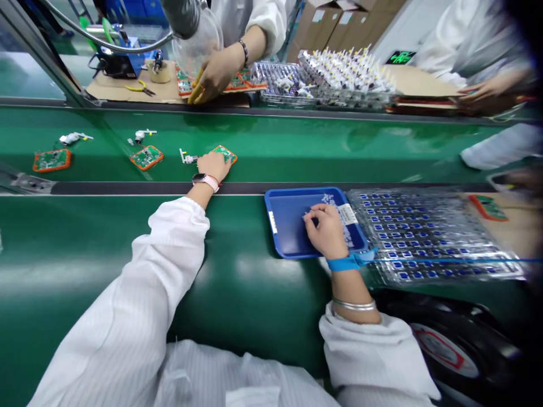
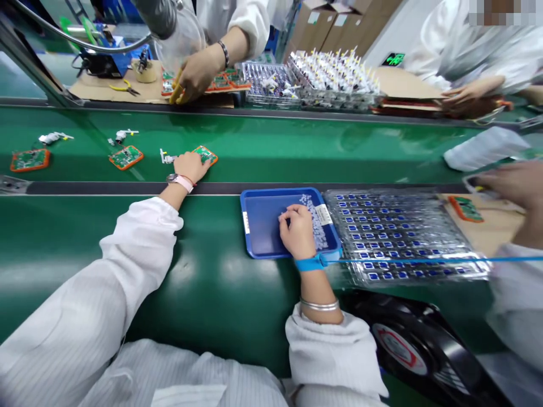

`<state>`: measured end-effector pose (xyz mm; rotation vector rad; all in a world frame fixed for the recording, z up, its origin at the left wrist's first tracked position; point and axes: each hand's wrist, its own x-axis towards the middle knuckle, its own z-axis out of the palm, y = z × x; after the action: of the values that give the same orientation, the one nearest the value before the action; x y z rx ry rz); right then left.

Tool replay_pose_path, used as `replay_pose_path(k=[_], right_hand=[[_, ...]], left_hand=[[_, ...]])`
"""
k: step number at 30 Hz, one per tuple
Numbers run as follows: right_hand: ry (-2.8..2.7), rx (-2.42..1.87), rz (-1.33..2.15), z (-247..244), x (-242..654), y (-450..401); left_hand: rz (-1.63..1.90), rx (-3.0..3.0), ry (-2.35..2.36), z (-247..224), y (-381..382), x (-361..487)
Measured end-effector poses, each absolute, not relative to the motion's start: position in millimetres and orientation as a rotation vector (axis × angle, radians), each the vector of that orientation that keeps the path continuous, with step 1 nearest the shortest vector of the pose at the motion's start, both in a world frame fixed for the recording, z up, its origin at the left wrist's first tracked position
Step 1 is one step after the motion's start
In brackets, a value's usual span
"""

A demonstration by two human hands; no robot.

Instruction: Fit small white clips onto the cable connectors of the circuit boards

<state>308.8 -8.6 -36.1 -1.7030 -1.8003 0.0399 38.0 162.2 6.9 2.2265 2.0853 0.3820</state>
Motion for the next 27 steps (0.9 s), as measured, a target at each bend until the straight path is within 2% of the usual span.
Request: replay_pose_path(k=[5,10,13,17,20,27], right_hand=[[-1.773,-1.626,0.076,-25,305,-9],[-1.695,-1.420,0.284,11,260,-30],[-1.719,-1.305,0.543,19,216,-49],[-1.745,-1.265,0.809,5,174,-65],[-1.731,-1.303,0.860,-6,164,-68],[-1.780,-1.299,0.882,-4,164,-65]], left_hand=[[0.555,2.167,1.973,11,158,9],[0.870,2.265,1.543,9,92,-21],[0.785,2.370,1.293,6,39,-27],[0.605,2.560,1.111,5,-11,-27],[0.592,2.590,0.995,6,-27,-23],[0.716,2.253,0.922,9,-29,-15]])
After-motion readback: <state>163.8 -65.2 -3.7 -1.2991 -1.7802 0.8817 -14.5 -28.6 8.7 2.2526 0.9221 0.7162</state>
